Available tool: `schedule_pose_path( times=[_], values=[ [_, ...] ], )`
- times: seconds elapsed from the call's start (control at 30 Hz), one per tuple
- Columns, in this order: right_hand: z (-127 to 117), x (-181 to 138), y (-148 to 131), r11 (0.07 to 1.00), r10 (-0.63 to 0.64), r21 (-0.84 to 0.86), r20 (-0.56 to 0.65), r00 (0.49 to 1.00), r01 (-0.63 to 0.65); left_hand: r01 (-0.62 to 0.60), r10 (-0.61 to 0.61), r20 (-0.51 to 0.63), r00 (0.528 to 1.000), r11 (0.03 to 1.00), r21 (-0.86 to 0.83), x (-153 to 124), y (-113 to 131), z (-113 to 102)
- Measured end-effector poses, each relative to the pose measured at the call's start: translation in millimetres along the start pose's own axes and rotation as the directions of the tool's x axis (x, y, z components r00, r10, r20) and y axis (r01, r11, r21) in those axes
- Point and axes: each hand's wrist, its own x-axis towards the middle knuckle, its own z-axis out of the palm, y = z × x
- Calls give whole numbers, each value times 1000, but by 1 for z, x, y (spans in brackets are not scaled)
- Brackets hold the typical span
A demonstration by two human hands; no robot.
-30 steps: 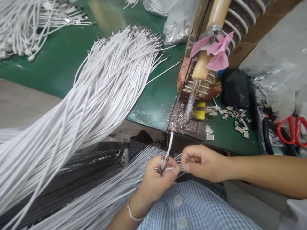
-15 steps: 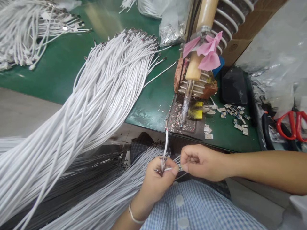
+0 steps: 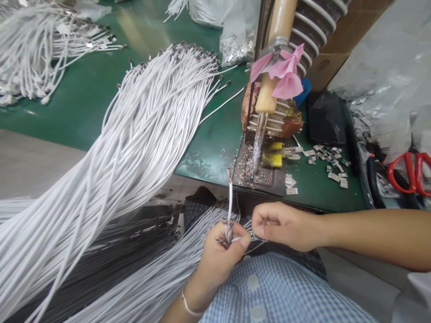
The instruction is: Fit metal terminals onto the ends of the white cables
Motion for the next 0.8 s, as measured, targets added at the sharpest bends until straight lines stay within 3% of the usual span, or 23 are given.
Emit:
schedule_pose_path(
  times=[0.23,0.43,0.67,0.8],
  values=[
    [1,1,3,998,-8,58,-10,1000,9,-7,7,54,999,1000,-5,-1,0,2],
    [4,2,14,990,-89,117,41,995,84,-63,35,369,929,996,64,-1,-1,5],
    [3,1,11,990,-136,36,-9,991,136,-152,108,309,945,981,122,-5,1,-3],
    [4,1,12,993,-120,2,16,993,120,-178,129,370,920,979,99,-5,6,-4]
  ],
)
